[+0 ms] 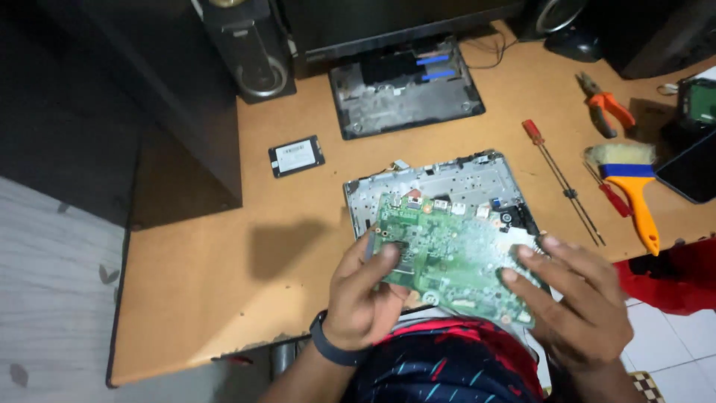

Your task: Disassembling a laptop by removing screws and detaching the motherboard for inspection and cleaning.

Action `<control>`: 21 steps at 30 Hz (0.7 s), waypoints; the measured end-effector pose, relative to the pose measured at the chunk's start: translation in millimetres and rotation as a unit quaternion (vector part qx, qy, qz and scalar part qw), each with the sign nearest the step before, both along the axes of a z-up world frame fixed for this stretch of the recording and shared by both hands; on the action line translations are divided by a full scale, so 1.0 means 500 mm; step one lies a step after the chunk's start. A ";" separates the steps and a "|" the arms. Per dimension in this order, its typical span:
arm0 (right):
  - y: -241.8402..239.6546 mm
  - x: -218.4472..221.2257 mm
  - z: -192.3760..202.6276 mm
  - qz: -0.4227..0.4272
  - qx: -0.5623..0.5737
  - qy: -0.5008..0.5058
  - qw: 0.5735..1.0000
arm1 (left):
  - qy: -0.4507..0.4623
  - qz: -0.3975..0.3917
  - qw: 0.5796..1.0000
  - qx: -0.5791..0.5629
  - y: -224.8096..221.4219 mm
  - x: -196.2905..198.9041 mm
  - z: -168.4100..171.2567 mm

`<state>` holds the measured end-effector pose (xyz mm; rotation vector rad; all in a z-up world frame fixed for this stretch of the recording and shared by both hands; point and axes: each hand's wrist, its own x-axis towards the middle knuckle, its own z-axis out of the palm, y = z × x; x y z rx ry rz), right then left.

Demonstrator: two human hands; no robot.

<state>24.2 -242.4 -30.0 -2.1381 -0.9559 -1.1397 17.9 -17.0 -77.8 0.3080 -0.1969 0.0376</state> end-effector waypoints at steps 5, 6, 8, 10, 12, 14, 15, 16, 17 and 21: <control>-0.057 0.039 -0.051 -0.039 0.018 -0.046 0.998 | 0.020 -0.045 0.988 0.146 -0.007 -0.005 0.033; -0.080 0.051 -0.062 -0.041 0.016 -0.047 0.998 | 0.018 -0.047 0.988 0.145 -0.007 -0.002 0.022; -0.125 0.069 -0.090 -0.060 -0.003 -0.060 0.996 | 0.040 -0.025 0.981 0.188 -0.006 -0.005 -0.002; -0.103 0.060 -0.062 -0.058 0.044 -0.046 0.996 | 0.013 -0.009 0.981 0.191 -0.009 -0.005 0.009; -0.110 0.064 -0.050 -0.055 0.091 -0.034 0.994 | -0.016 0.008 0.981 0.193 -0.013 -0.003 0.015; -0.148 0.073 -0.055 -0.146 0.033 -0.001 0.989 | -0.042 0.047 0.986 0.156 -0.016 -0.002 0.012; -0.173 0.090 -0.063 -0.155 0.032 -0.001 0.987 | -0.043 0.038 0.986 0.154 -0.011 -0.001 0.014; -0.199 0.107 -0.070 -0.191 0.021 0.030 0.981 | -0.015 0.046 0.991 0.125 -0.007 0.000 0.016; -0.226 0.122 -0.075 -0.226 0.010 0.061 0.972 | 0.014 0.054 0.994 0.094 -0.003 0.001 0.019; -0.302 0.151 -0.126 -0.357 -0.061 0.204 0.910 | 0.099 0.017 0.995 -0.006 0.022 0.013 -0.024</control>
